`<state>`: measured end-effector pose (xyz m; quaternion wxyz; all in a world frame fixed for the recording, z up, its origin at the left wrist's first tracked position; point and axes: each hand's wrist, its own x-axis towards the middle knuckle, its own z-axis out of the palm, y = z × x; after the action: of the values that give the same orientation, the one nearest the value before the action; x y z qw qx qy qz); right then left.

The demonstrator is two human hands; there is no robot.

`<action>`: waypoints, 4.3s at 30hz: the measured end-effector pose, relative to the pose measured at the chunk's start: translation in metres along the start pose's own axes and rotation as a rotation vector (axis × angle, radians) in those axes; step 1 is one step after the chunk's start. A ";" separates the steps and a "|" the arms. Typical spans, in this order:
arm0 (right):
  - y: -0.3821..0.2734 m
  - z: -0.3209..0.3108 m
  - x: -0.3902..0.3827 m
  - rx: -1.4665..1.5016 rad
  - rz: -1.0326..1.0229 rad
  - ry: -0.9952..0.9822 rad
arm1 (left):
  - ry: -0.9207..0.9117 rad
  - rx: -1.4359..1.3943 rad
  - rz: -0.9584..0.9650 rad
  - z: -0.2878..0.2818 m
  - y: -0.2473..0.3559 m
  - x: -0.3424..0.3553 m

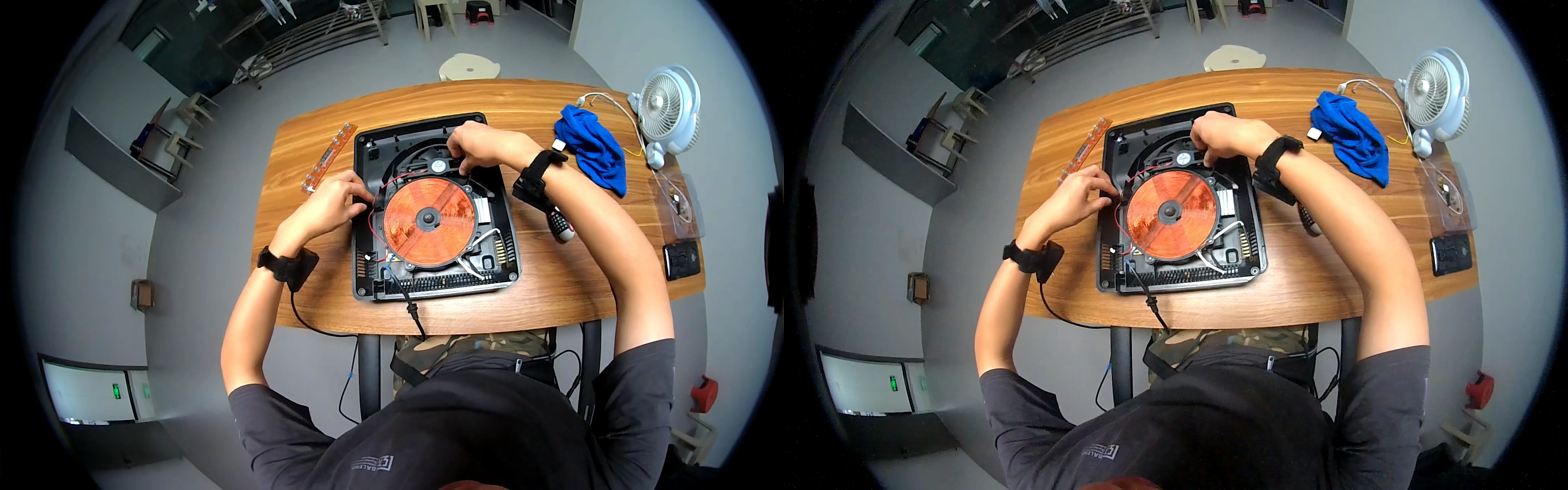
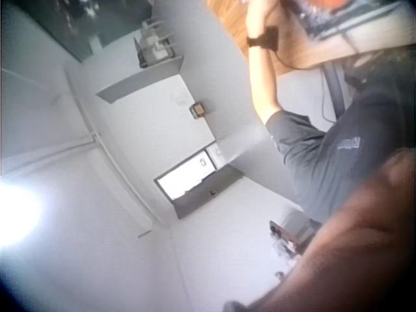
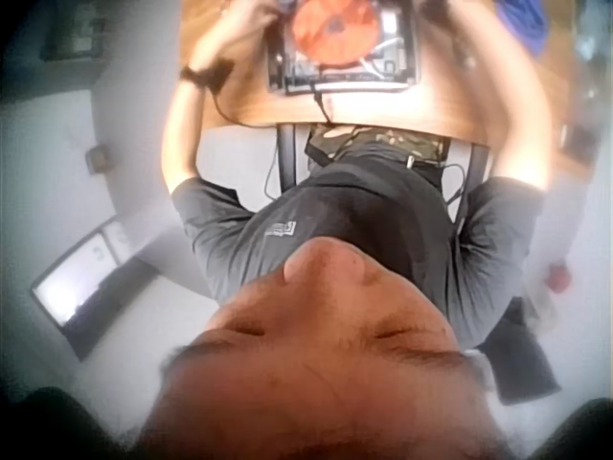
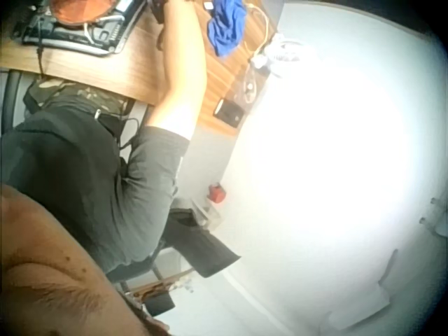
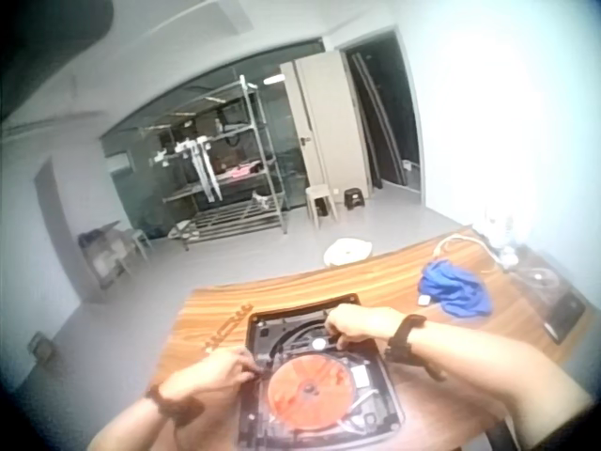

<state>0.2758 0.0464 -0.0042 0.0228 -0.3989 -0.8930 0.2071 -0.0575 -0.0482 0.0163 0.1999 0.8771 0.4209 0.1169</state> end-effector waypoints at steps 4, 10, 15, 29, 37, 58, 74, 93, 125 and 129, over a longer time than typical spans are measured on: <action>0.001 0.001 0.001 -0.013 0.007 0.003 | -0.005 0.034 0.021 -0.008 0.011 -0.018; 0.000 0.000 0.001 -0.026 0.018 -0.011 | -0.140 0.084 0.057 0.009 0.036 -0.046; -0.001 0.000 0.003 -0.025 0.021 -0.013 | -0.201 0.248 0.111 0.020 0.042 -0.051; 0.011 0.004 0.007 -0.061 -0.005 -0.016 | -0.189 -0.010 0.101 0.030 0.054 -0.053; 0.000 0.000 0.004 -0.056 0.009 -0.027 | -0.217 -0.179 0.051 0.021 0.054 -0.056; 0.006 0.001 0.006 -0.039 0.050 -0.063 | 0.082 -0.017 0.011 0.038 0.045 -0.056; 0.009 0.004 0.006 -0.036 0.005 -0.023 | 0.168 -0.150 -0.130 0.047 0.035 -0.048; 0.003 0.001 0.004 -0.065 -0.042 -0.019 | 0.152 -0.071 -0.037 0.058 0.043 -0.040; 0.002 0.000 0.003 -0.057 -0.006 -0.025 | 0.147 -0.118 -0.059 0.054 0.039 -0.039; 0.001 -0.002 0.004 -0.069 -0.011 -0.036 | 0.158 -0.169 -0.149 0.057 0.036 -0.038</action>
<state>0.2741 0.0499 -0.0033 -0.0058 -0.3906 -0.9021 0.1834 -0.0349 -0.1130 -0.0194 0.2474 0.8114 0.4880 0.2056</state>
